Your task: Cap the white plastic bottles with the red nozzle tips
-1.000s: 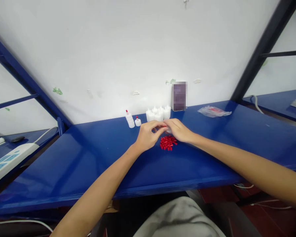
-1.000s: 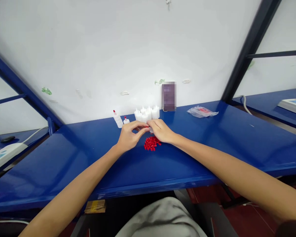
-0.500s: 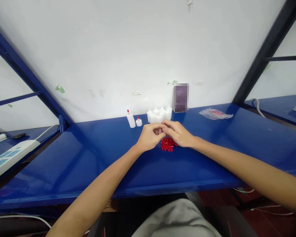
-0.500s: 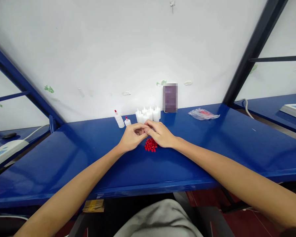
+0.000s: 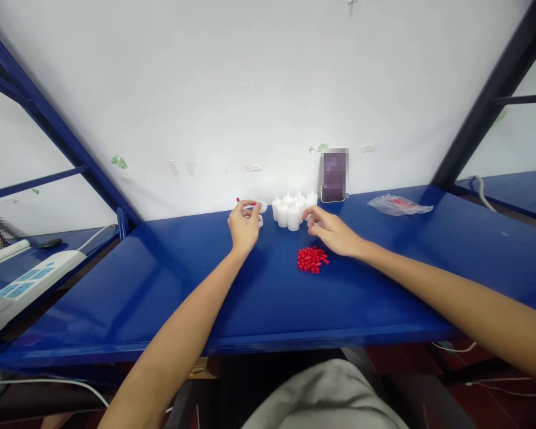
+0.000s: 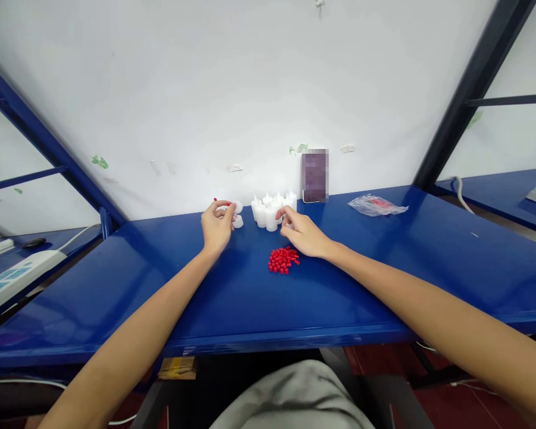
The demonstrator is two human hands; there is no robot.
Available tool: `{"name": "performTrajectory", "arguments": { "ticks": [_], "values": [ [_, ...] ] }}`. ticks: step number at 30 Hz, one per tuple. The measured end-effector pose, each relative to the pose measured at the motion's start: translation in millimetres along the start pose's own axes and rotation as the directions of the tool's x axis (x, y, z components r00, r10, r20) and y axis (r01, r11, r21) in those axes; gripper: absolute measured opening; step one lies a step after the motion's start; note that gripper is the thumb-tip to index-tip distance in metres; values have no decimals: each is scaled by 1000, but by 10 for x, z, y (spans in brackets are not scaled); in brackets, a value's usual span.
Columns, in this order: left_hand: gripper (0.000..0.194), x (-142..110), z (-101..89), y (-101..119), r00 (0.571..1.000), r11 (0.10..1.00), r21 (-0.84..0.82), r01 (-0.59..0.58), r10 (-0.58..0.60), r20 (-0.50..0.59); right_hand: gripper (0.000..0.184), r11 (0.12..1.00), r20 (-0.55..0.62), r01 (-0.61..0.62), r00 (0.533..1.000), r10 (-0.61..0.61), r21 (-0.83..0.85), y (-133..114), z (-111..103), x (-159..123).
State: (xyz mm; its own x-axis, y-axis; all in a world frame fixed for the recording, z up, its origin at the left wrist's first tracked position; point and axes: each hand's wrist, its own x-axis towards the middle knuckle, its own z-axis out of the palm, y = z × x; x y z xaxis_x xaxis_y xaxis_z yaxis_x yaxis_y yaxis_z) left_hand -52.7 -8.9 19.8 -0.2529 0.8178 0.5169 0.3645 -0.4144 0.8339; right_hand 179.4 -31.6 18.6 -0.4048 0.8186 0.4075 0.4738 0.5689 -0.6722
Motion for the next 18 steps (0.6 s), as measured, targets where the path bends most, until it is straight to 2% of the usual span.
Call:
{"name": "performTrajectory", "arguments": {
  "ticks": [2, 4, 8, 12, 18],
  "values": [
    [29, 116, -83, -101, 1000, 995, 96, -1, 1, 2, 22, 1000, -8, 13, 1000, -13, 0, 56, -10, 12],
    [33, 184, -125, -175, 999, 989, 148, -4, -3, 53, 22, 999, -41, 29, 999, -30, -14, 77, -7, 22],
    [36, 224, -101, -232, 986, 982, 183, -39, 9, 165, 20, 999, -83, 2, 996, -6, -51, 48, 10, 39],
    [33, 224, -61, -240, 970, 962, 262, -80, 15, 241, 13, 995, -101, -75, 993, 68, -62, 40, 22, 54],
    [31, 221, -59, -255, 963, 902, 421, -93, -26, 269, 27, 995, -77, -79, 994, 83, 54, 53, 43, 45]
  ]
}}
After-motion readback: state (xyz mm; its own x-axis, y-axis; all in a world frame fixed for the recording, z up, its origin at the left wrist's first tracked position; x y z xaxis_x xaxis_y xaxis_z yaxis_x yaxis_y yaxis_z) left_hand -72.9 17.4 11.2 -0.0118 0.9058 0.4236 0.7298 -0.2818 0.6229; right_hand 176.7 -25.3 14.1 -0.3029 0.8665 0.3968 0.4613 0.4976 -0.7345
